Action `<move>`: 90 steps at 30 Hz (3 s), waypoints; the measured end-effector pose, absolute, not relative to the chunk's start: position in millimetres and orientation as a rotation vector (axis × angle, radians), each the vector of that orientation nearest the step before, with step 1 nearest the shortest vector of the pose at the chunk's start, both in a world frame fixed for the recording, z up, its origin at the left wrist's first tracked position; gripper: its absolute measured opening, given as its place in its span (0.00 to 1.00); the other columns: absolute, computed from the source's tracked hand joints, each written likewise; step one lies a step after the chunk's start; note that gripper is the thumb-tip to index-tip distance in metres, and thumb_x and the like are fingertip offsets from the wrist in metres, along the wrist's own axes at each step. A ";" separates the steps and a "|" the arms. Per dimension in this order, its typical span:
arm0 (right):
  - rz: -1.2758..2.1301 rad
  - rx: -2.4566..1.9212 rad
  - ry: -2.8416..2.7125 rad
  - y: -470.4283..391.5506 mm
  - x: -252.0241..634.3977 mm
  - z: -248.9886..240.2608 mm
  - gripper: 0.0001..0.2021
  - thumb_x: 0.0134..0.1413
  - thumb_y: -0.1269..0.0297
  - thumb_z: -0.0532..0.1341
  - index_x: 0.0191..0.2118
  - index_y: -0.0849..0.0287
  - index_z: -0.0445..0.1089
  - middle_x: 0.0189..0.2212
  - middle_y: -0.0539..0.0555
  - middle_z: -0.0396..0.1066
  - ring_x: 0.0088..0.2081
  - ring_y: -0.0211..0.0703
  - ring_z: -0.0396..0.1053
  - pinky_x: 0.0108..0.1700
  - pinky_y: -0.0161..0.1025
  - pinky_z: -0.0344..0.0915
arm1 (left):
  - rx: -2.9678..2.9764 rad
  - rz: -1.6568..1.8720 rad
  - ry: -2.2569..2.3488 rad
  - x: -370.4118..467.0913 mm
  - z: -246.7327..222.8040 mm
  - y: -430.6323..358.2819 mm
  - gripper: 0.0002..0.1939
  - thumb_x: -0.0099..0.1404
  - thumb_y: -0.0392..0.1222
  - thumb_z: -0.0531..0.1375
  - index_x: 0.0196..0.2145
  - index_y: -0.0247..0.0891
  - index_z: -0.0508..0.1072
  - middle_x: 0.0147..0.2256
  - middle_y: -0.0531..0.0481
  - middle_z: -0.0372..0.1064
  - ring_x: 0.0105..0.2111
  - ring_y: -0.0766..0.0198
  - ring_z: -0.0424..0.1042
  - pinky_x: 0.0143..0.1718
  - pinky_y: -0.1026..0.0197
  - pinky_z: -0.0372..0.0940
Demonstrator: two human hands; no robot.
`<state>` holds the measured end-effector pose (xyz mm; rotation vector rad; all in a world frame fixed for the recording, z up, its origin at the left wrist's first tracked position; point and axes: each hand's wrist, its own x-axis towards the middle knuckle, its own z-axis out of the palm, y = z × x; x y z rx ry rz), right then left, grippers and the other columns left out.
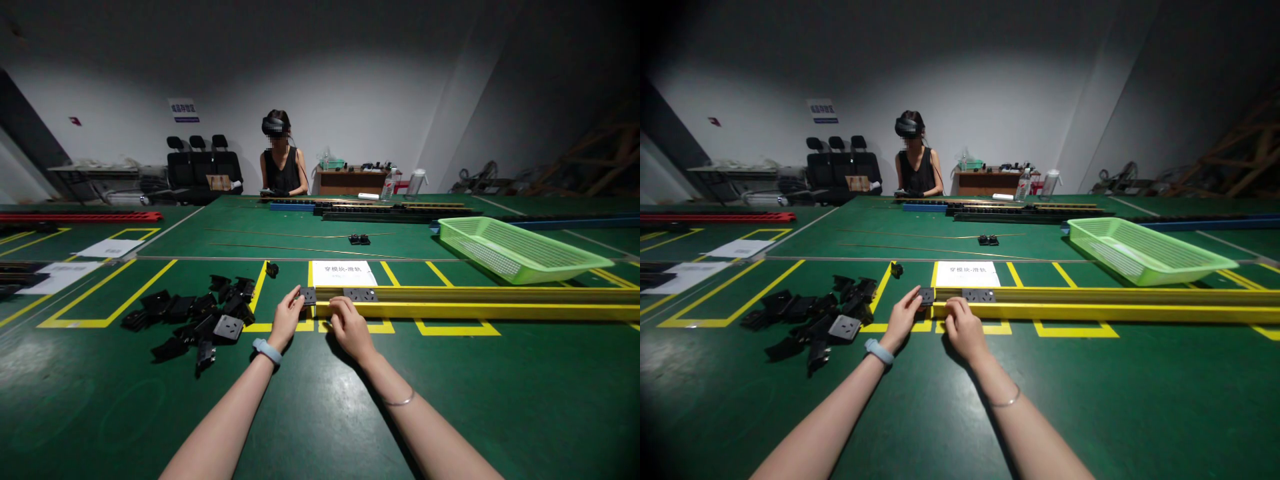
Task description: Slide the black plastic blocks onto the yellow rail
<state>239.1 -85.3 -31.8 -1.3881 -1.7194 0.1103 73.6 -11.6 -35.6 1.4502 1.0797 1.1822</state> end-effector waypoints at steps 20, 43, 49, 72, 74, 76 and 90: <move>0.111 -1.388 -1.724 -86.1 239.0 -31.7 0.10 0.57 0.70 0.49 0.43 0.56 0.64 0.44 0.56 0.65 0.43 0.41 0.67 0.45 0.39 0.66 | 1.711 1.177 1.098 71.1 -42.9 -6.4 0.24 0.66 0.49 0.52 0.55 0.34 0.65 0.55 0.42 0.64 0.54 0.60 0.63 0.57 0.58 0.55; 0.109 -1.370 -1.743 -88.2 232.4 -30.2 0.12 0.56 0.70 0.49 0.44 0.57 0.64 0.47 0.56 0.66 0.47 0.41 0.67 0.47 0.39 0.67 | 1.781 1.123 1.040 73.4 -40.0 -8.4 0.21 0.65 0.48 0.53 0.51 0.36 0.70 0.54 0.44 0.65 0.55 0.59 0.63 0.58 0.57 0.54; 0.183 -1.342 -1.832 -91.5 224.5 -28.4 0.17 0.57 0.69 0.50 0.51 0.55 0.60 0.57 0.54 0.60 0.51 0.41 0.66 0.49 0.39 0.66 | 1.812 1.111 1.013 74.2 -40.5 -8.0 0.20 0.65 0.48 0.52 0.51 0.36 0.71 0.54 0.44 0.65 0.55 0.60 0.63 0.58 0.57 0.54; 0.056 -1.492 -1.671 -89.4 225.9 -32.0 0.15 0.59 0.65 0.50 0.51 0.55 0.63 0.52 0.53 0.67 0.48 0.41 0.69 0.46 0.38 0.68 | 1.863 0.936 0.845 76.9 -35.7 -10.8 0.21 0.67 0.49 0.50 0.53 0.39 0.68 0.57 0.45 0.60 0.57 0.61 0.59 0.60 0.57 0.50; 0.040 -1.495 -1.648 -89.2 226.2 -31.8 0.15 0.58 0.65 0.50 0.50 0.55 0.64 0.51 0.54 0.67 0.47 0.41 0.69 0.46 0.38 0.68 | 1.878 0.910 0.852 76.8 -34.8 -11.3 0.21 0.67 0.49 0.50 0.53 0.40 0.68 0.57 0.44 0.60 0.57 0.61 0.59 0.60 0.57 0.50; 0.026 -1.506 -1.622 -89.2 226.4 -31.7 0.15 0.58 0.65 0.50 0.49 0.55 0.64 0.50 0.54 0.68 0.46 0.41 0.70 0.46 0.39 0.68 | 1.885 0.892 0.850 77.0 -34.4 -11.7 0.22 0.67 0.49 0.50 0.54 0.40 0.67 0.57 0.44 0.60 0.57 0.60 0.58 0.60 0.57 0.50; -0.042 -1.555 -1.541 -87.6 227.7 -30.4 0.13 0.59 0.65 0.49 0.47 0.57 0.64 0.45 0.56 0.69 0.45 0.42 0.68 0.45 0.39 0.66 | 1.910 0.895 0.797 79.3 -32.2 -14.9 0.20 0.66 0.50 0.50 0.51 0.43 0.70 0.51 0.44 0.63 0.52 0.59 0.62 0.55 0.56 0.57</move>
